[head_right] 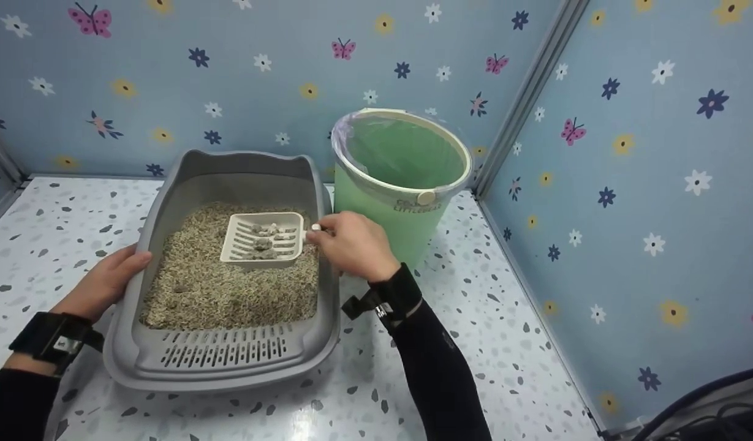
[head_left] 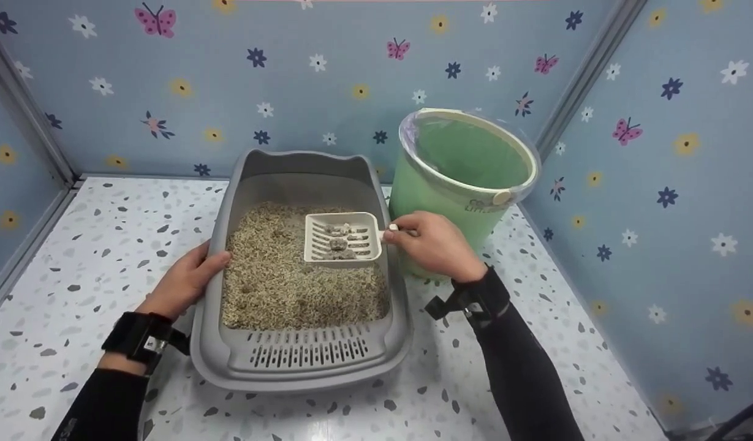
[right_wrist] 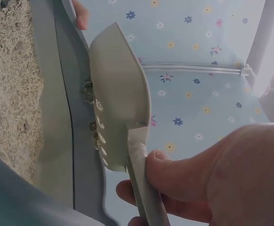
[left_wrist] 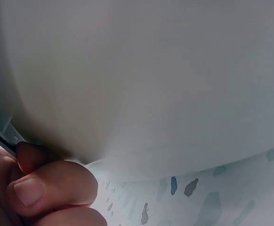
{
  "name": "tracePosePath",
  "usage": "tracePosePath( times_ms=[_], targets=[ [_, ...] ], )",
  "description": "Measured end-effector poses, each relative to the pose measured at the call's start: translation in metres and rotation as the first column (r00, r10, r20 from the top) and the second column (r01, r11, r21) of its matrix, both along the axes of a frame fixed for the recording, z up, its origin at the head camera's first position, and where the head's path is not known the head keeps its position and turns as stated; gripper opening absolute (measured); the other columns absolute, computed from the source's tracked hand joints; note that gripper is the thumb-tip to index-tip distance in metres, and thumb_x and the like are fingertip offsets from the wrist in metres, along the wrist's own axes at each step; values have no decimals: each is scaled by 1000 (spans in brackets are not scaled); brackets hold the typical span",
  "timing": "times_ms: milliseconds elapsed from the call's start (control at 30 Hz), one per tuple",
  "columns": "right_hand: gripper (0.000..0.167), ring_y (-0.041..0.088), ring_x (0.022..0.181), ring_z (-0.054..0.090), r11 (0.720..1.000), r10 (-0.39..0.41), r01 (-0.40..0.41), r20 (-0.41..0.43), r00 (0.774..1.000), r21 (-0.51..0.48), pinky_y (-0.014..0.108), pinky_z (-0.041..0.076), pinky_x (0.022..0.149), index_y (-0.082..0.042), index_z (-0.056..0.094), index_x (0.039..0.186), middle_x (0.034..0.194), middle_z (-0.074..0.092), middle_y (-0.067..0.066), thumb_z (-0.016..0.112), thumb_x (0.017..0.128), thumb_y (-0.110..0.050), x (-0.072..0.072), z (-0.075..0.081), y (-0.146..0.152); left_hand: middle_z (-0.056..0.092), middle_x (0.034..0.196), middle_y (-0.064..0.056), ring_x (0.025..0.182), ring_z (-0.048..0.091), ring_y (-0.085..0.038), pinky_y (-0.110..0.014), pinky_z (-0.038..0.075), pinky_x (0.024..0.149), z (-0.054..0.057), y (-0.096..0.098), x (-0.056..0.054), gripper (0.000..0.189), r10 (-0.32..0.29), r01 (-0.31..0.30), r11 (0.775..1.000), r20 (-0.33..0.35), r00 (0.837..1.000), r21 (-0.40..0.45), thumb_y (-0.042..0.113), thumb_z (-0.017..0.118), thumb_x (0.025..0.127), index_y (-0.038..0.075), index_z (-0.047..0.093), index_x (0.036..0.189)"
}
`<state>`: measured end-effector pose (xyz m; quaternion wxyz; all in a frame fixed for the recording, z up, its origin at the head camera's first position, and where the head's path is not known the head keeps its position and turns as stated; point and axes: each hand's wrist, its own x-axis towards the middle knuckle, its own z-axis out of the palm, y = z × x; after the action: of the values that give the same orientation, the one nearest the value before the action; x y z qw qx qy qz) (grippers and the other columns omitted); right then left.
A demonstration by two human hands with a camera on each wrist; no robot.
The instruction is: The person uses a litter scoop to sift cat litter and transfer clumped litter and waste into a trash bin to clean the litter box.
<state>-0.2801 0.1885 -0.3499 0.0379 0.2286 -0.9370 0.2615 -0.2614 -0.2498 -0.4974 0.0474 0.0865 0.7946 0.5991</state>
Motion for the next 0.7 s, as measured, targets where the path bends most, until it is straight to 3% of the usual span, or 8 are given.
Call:
tracePosePath(
  times_ms=[167, 367, 600, 700],
  targets=[
    [27, 18, 77, 58, 1000, -23, 23, -27, 999, -7, 41, 49, 75, -18, 79, 89, 91, 70, -2, 73, 109, -36, 3, 19, 2, 58, 134, -28, 109, 69, -30, -35, 64, 90, 1, 0, 0, 80, -12, 12, 1000, 0, 1000, 11, 47, 51, 118, 2, 22, 177],
    [40, 17, 64, 44, 999, -29, 28, -37, 999, -15, 39, 40, 66, -18, 60, 77, 71, 47, -5, 71, 111, -37, 6, 41, 5, 60, 142, -31, 113, 72, -30, -34, 64, 93, 0, -1, 1, 78, -20, 20, 999, -1, 1000, 33, 46, 50, 118, 0, 25, 175],
    [32, 19, 69, 46, 997, -76, 75, -43, 996, -32, 38, 40, 68, -17, 78, 92, 77, 55, -4, 70, 112, -40, 6, 71, 13, 61, 134, -30, 109, 72, -33, -39, 66, 89, -2, -1, 0, 78, -15, 14, 999, 5, 1000, 34, 47, 51, 118, 0, 25, 175],
    [37, 17, 68, 42, 994, -102, 99, -61, 993, -47, 36, 36, 65, -14, 76, 89, 72, 46, -3, 69, 112, -42, 4, 85, 20, 60, 134, -29, 109, 71, -33, -38, 65, 90, -1, -1, 0, 79, -11, 11, 1000, 5, 1000, 26, 48, 51, 118, 0, 25, 175]
  ],
)
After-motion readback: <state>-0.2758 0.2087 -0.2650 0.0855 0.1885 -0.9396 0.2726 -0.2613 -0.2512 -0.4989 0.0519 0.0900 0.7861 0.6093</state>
